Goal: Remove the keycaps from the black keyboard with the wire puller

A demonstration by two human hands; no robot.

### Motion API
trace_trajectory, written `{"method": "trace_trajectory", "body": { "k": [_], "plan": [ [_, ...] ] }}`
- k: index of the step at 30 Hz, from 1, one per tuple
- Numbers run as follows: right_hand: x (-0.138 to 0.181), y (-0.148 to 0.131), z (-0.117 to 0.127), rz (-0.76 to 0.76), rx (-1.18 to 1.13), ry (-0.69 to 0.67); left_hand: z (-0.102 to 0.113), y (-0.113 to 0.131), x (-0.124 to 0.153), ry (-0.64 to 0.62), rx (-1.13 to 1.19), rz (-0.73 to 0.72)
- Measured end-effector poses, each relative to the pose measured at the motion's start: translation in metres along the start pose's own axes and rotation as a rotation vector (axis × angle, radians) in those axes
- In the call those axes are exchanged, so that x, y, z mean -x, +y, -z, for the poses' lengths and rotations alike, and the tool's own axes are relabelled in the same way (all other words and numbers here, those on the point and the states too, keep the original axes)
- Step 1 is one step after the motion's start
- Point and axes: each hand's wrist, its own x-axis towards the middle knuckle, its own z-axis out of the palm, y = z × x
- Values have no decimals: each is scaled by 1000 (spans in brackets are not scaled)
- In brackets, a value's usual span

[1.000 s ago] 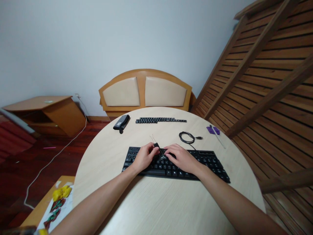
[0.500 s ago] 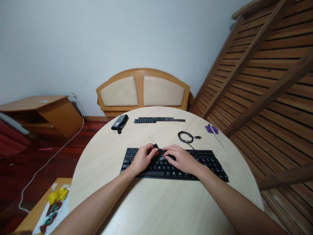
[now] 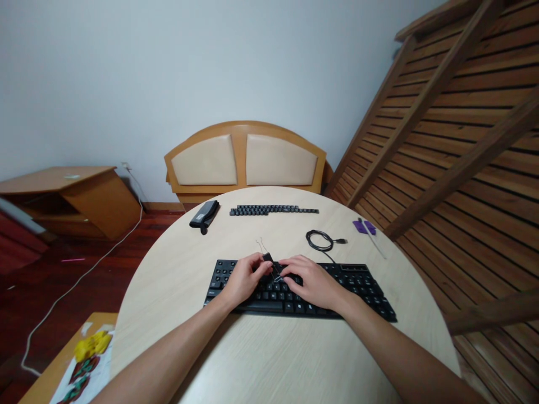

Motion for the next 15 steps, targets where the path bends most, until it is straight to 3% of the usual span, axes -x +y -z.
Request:
{"method": "trace_trajectory", "body": {
  "k": [15],
  "plan": [
    [2,-9,-7,-7,-51,-21,4,6,2,-44,-9,-22]
  ]
}}
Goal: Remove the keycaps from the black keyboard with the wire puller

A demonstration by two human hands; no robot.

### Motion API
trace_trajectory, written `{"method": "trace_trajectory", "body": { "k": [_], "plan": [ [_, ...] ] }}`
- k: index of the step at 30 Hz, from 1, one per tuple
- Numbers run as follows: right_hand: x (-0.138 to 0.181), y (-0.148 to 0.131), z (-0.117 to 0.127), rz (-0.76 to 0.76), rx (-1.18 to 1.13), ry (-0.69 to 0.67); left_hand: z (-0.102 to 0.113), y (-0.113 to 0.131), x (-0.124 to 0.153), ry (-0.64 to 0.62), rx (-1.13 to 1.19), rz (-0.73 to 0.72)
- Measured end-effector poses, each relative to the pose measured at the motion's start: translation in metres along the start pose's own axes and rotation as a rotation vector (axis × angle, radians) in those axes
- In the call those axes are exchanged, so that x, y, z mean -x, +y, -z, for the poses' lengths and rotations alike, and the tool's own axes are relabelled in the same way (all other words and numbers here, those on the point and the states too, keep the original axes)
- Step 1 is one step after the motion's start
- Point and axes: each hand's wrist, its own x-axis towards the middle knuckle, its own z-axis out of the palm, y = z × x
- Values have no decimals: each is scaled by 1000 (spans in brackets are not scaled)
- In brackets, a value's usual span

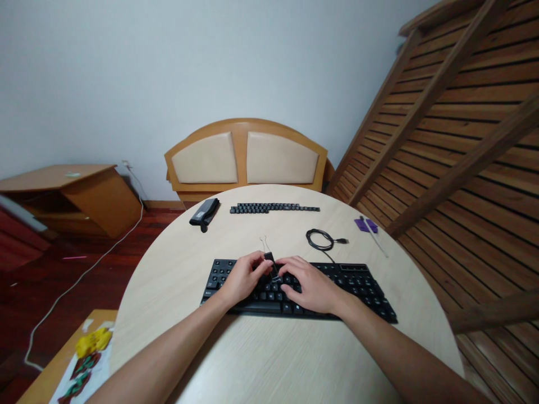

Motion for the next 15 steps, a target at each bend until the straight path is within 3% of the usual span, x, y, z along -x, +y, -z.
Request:
{"method": "trace_trajectory", "body": {
  "k": [15],
  "plan": [
    [-2,-2,-4,-10,25,-9,8,5,2,-88,-36,-43]
  ]
}}
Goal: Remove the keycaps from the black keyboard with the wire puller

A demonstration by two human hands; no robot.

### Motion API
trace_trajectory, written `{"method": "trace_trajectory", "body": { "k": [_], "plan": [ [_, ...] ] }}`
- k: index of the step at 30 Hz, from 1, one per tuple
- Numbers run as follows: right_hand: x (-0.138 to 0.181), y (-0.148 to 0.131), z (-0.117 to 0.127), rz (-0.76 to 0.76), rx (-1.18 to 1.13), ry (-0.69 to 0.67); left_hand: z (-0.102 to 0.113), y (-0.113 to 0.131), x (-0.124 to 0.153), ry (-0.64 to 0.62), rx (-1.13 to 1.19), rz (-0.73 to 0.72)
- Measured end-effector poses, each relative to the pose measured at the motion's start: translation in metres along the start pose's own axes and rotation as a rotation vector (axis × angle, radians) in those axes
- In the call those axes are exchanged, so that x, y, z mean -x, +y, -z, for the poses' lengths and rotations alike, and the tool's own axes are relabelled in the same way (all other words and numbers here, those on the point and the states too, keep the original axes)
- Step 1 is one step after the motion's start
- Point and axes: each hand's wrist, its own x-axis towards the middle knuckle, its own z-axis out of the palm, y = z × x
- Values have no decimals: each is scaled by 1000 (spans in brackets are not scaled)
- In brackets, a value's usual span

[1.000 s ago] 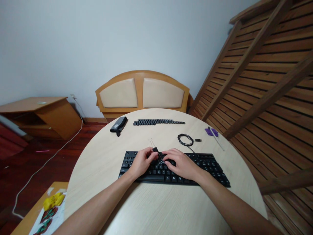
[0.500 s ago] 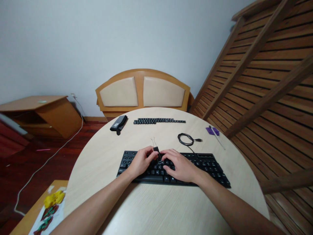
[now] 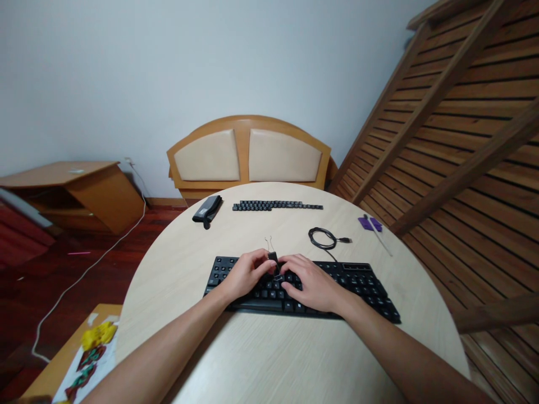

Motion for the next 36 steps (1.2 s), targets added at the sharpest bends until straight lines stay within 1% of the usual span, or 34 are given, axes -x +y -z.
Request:
{"method": "trace_trajectory", "body": {
  "k": [6,20,25,27,29,31,36],
  "plan": [
    [-1,0,1,12,-8,-10,-1,3,1,-17,-24,-15],
    [0,1,1,24,12,-12,-5,1,2,10,-116,-45],
    [0,3,0,43,14,-17,-6,5,6,-61,-205,-125],
    [0,3,1,49,9,-16,-7,6,7,-50,-277,-143],
    [0,3,1,53,4,-19,-8,6,7,-14,-330,-122],
    [-1,3,2,50,-1,-21,-9,5,7,10,-330,-84],
    [-2,2,1,17,7,-5,-10,2,4,22,-216,-43]
  ]
}}
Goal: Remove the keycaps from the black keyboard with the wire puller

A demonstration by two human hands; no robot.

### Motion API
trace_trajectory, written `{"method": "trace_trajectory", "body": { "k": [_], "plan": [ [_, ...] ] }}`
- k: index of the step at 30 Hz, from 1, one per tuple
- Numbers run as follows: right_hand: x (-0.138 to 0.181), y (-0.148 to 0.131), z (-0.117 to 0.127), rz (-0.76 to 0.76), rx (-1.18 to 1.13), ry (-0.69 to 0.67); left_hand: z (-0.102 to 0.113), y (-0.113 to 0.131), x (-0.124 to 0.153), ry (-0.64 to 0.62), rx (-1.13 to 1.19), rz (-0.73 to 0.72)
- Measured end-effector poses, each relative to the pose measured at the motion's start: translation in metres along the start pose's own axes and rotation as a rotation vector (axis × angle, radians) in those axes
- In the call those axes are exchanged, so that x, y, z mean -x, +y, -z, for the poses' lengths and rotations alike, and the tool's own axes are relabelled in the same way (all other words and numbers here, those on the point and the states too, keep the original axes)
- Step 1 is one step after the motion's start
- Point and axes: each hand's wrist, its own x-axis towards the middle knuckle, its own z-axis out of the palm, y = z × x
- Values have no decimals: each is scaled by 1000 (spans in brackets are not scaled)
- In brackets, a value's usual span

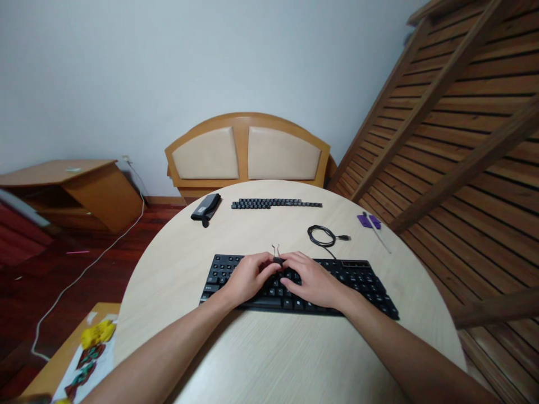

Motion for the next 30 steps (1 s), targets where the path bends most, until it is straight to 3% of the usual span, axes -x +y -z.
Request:
{"method": "trace_trajectory", "body": {
  "k": [6,12,30],
  "plan": [
    [-1,-1,-3,-32,2,25,-3,-5,-1,-12,154,41],
    [-2,-1,-7,-50,-27,61,-6,-15,-6,1,434,184],
    [-2,-3,-4,-79,-144,95,-4,-13,-7,31,505,208]
  ]
}}
